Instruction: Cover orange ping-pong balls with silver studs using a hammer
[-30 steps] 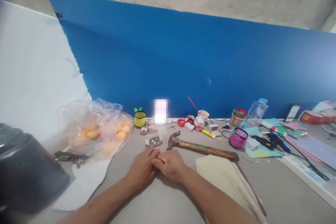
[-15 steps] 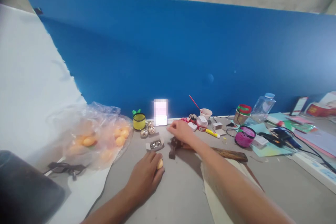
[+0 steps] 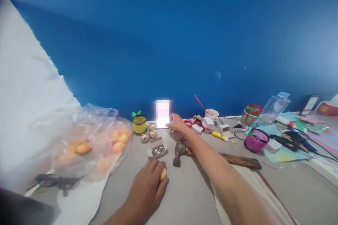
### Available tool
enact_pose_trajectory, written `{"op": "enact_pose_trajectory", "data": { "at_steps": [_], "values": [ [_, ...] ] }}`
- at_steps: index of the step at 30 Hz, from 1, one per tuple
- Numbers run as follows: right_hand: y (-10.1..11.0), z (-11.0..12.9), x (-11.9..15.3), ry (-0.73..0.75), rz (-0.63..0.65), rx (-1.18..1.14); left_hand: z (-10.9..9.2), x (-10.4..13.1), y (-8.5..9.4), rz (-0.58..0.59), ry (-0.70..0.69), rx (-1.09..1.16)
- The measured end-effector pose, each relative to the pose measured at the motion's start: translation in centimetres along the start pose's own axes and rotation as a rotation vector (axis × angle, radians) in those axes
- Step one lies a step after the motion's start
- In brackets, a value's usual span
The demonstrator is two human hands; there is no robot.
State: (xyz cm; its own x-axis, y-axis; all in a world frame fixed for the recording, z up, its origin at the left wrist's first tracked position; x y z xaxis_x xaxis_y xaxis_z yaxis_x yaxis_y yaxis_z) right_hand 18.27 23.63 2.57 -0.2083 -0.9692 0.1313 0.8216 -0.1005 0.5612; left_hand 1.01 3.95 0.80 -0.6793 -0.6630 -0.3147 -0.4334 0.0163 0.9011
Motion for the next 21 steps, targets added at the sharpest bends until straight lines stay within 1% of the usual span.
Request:
{"op": "enact_pose_trajectory", "data": {
  "at_steps": [4,9,14,21],
  "values": [
    [-0.3,0.0,-0.3,0.021,-0.024,-0.04,0.2,0.1,-0.3,-0.005,-0.007,-0.001],
    [-0.5,-0.4,-0.4,0.059,-0.031,-0.079,0.2,0.2,-0.2,-0.034,-0.023,-0.025],
    [-0.5,-0.7,-0.9,0.09,-0.049,-0.081,0.2,0.2,-0.2,-0.044,-0.034,-0.038],
    [-0.6,-0.4,-1.2,0.105,-0.069,-0.058,0.7,0.2,-0.7,-0.071,-0.065,-0.056]
  ]
}}
Point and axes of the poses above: each hand's wrist, its own x-axis away from the middle knuckle, its own y-axis out of the back of the hand, z = x × y, the point moved 6 cm from there along -x, towards the middle knuckle, and after that the axes turned 14 degrees about -y, right-handed, at the moved point
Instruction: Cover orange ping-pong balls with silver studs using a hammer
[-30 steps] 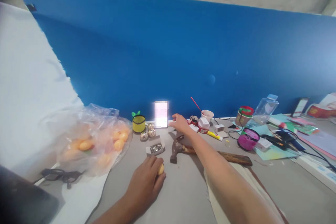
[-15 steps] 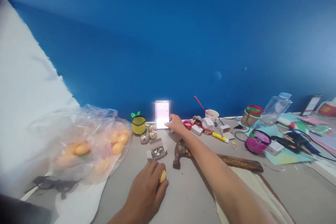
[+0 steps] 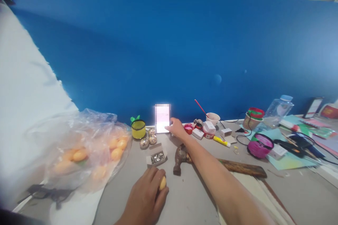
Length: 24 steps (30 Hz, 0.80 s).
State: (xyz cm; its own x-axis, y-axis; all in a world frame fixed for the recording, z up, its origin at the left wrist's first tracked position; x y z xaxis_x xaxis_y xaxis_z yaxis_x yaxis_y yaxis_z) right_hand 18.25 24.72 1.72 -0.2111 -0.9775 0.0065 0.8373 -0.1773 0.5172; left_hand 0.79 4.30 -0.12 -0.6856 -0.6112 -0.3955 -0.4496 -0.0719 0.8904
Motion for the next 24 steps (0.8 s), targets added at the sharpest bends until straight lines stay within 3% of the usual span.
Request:
{"op": "enact_pose_trajectory", "data": {
  "at_steps": [24],
  "values": [
    [1.4,-0.5,1.2,-0.099,-0.043,-0.096,-0.3,-0.1,0.5,-0.033,-0.005,-0.018]
  ]
}}
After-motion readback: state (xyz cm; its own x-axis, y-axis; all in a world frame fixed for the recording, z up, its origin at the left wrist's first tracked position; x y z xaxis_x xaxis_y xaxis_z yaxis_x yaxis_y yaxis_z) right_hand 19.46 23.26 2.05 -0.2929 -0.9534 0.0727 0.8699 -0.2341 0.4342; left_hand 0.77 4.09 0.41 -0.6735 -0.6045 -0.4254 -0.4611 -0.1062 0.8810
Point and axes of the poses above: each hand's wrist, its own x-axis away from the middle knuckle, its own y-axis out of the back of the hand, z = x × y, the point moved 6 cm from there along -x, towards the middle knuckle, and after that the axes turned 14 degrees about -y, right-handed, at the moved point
